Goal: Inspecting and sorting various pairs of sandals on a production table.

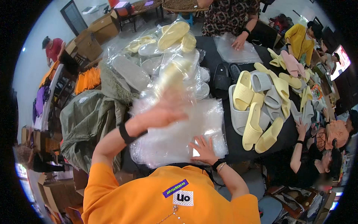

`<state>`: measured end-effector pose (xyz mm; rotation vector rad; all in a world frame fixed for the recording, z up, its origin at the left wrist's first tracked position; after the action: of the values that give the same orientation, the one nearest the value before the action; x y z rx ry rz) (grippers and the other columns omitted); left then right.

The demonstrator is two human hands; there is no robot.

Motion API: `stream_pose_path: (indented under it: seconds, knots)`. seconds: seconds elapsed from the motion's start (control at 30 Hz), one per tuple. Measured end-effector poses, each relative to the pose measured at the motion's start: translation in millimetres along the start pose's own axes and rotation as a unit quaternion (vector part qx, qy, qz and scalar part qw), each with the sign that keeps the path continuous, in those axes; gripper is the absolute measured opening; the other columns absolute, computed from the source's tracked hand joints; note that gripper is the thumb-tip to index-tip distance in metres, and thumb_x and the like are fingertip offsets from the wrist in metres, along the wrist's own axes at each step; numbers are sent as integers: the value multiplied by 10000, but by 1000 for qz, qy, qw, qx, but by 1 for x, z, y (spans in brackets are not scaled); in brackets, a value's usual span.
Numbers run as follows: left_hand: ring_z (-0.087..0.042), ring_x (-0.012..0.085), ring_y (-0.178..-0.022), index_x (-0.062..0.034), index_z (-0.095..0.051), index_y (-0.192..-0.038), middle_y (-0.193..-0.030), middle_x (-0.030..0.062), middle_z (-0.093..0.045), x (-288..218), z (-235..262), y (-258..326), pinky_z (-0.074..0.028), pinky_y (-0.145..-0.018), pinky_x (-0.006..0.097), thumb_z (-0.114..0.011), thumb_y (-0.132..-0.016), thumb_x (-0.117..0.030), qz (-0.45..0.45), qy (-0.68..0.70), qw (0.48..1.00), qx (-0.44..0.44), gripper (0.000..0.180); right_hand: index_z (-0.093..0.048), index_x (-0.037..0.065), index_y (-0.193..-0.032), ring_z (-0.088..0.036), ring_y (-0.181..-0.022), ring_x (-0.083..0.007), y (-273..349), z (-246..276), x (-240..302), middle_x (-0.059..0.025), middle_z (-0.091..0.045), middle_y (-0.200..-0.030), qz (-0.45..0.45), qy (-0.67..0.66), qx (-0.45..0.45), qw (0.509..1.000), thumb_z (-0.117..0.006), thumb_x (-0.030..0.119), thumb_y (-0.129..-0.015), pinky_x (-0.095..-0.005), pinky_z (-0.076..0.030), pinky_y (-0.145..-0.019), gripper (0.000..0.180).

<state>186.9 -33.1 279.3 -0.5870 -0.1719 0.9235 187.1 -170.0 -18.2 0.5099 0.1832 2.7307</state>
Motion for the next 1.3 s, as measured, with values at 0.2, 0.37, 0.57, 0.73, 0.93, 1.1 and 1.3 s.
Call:
stream_pose_path:
  seconds: [0.2, 0.37, 0.57, 0.73, 0.93, 1.1, 1.3]
  knots:
    - [-563, 229, -929, -105, -596, -821, -937, 40, -615, -36, -160, 137, -423, -786, 398, -522, -772, -183, 23, 72, 929, 362, 118, -461, 205, -1270, -180, -1327, -336, 1, -1, -3, -130, -339, -1382, 5, -11, 26, 1000, -564, 566, -725, -623, -8, -1017, 662]
    - [-563, 241, -935, -115, -600, -884, -953, 39, -608, -24, -161, 208, -420, -807, 380, -515, -794, -211, 137, 90, 901, 401, 156, -503, 171, -1243, -245, -1299, -354, 3, -25, -17, -139, -376, -1358, -32, -7, 81, 996, -476, 602, -780, -634, -66, -1009, 633]
    - [-553, 281, -966, -117, -592, -1012, -1042, 104, -587, -26, -137, 237, -423, -835, 384, -448, -900, -321, 261, 144, 878, 375, 273, -572, 130, -1138, -341, -1232, -332, 7, 5, -15, -137, -458, -1274, 12, -28, -19, 999, -565, 431, -777, -554, -188, -998, 470]
    - [-545, 334, -961, -86, -556, -1115, -1034, 150, -590, -6, -130, 259, -427, -846, 401, -479, -881, -254, 423, 268, 843, 197, 298, -602, 78, -909, -550, -891, -300, 25, 37, -51, -113, -606, -962, -127, -119, -58, 983, -589, 208, -756, -393, -429, -741, 201]
    - [-495, 305, -1091, -84, -459, -1236, -1161, 153, -534, 4, -137, 217, -409, -897, 354, -515, -849, -188, 359, 148, 914, 116, 405, -523, 28, -1030, -568, -836, -222, 57, 61, -120, -137, -549, -1046, -246, -341, -360, 833, -563, 182, -816, -324, -463, -667, 266]
    - [-418, 334, -1177, -59, -425, -1258, -1270, 167, -449, 8, -165, 180, -330, -959, 435, -569, -813, -235, 324, 27, 942, 80, 500, -233, 83, -1366, -546, -863, -206, 34, 54, -124, -145, -459, -1119, -304, -494, -299, 758, -628, 159, -783, -304, -496, -665, 708]
    - [-387, 382, -1167, -5, -486, -1132, -1183, 199, -476, 13, -184, 144, -293, -939, 497, -586, -786, -310, 356, -3, 934, 37, 471, -438, 36, -1238, -554, -879, -213, 25, 48, -130, -155, -435, -1161, -274, -411, -256, 831, -663, 111, -726, -293, -505, -640, 564]
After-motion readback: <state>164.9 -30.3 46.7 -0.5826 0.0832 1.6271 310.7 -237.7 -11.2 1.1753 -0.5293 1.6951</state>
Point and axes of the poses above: each hand's wrist, its own y-axis away from the middle knuckle, its own z-axis out of the back of the hand, x = y × z, the point moved 10 cm from there along -y, towards the middle knuckle
